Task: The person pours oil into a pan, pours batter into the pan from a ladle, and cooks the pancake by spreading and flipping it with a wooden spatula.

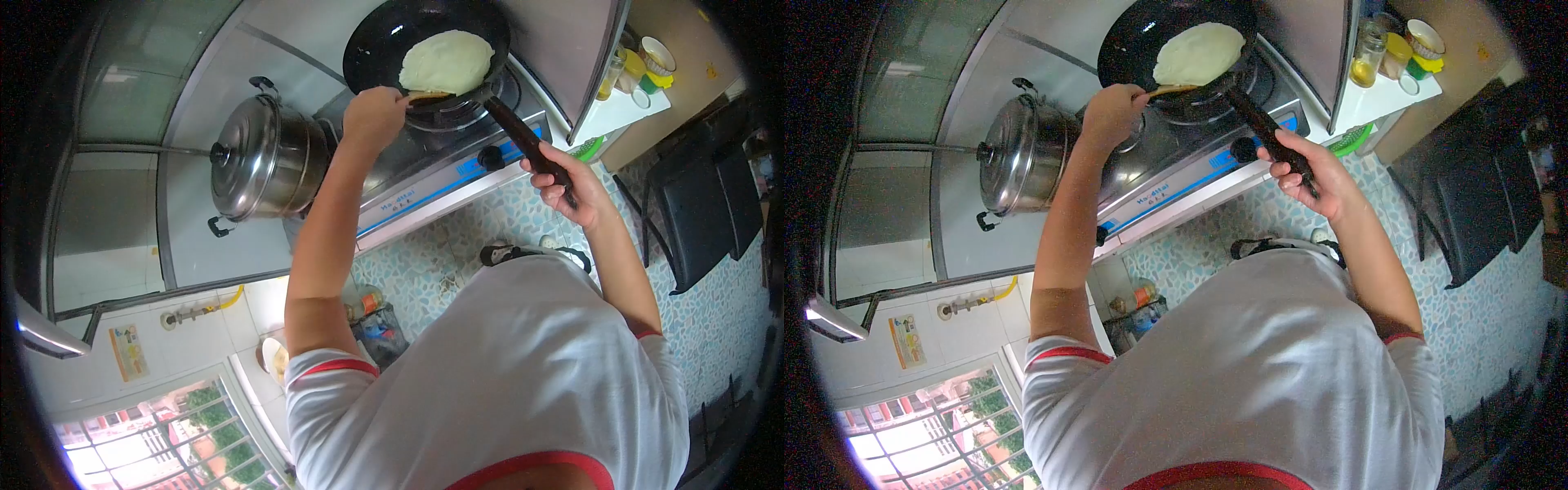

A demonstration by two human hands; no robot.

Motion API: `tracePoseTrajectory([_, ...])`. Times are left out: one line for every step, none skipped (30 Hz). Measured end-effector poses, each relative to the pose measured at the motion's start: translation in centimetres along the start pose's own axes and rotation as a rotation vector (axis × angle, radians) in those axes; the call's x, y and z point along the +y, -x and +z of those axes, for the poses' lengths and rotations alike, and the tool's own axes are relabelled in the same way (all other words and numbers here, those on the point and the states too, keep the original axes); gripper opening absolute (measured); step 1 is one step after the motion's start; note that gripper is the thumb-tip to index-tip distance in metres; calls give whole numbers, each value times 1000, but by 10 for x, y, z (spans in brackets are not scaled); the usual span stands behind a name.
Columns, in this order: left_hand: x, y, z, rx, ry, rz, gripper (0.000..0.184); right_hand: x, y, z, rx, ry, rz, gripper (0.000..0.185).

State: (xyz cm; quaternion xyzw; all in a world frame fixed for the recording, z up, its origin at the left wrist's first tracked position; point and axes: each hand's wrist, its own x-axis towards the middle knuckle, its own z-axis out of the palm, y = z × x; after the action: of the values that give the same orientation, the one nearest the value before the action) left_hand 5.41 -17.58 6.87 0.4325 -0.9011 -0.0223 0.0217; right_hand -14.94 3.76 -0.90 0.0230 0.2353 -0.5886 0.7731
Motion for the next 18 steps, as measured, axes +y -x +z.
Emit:
tracePoseTrajectory([-2,-3,6,42,7,12,25,0,1,0,2,6,-6,26])
tracePoseTrajectory([-3,-5,9,83,13,26,26,1,1,1,5,12,-12,26])
tracePoseTrajectory([-5,-7,9,82,49,0,27,1,2,3,7,17,-22,26])
tracePoseTrajectory([-8,-9,6,81,84,-24,28,1,2,3,16,10,-18,26])
tracePoseTrajectory([-12,-11,3,79,119,-46,29,1,2,4,24,1,-16,26])
tracePoseTrajectory([-15,-13,1,61,123,-57,29,1,3,4,32,-7,-16,25])
tracePoseTrajectory([-18,-15,-1,44,129,-68,29,0,3,4,37,-5,-16,25])
tracePoseTrajectory([-19,-17,-2,26,135,-79,30,0,3,5,44,-4,-15,25])
tracePoseTrajectory([-18,-17,-2,24,134,-84,30,1,3,4,52,-2,-12,25])
tracePoseTrajectory([-18,-18,-2,23,134,-90,30,1,2,2,33,-7,-9,25])
tracePoseTrajectory([-19,-19,-3,24,133,-100,30,1,3,3,39,19,-30,27])
tracePoseTrajectory([-23,-22,1,49,101,-72,30,1,3,5,43,45,-49,30])
tracePoseTrajectory([-27,-26,3,43,119,-77,29,3,3,6,48,69,-66,33])
tracePoseTrajectory([-31,-29,4,36,136,-82,28,4,3,5,49,63,-56,33])
tracePoseTrajectory([-32,-30,4,29,154,-87,27,3,2,3,50,58,-46,32])
tracePoseTrajectory([-32,-30,1,12,179,-113,27,2,2,2,50,54,-39,32])
tracePoseTrajectory([-31,-31,-2,-3,204,-137,28,1,2,2,36,40,-30,30])
tracePoseTrajectory([-29,-32,-7,-18,229,-163,28,0,2,2,20,26,-20,28])
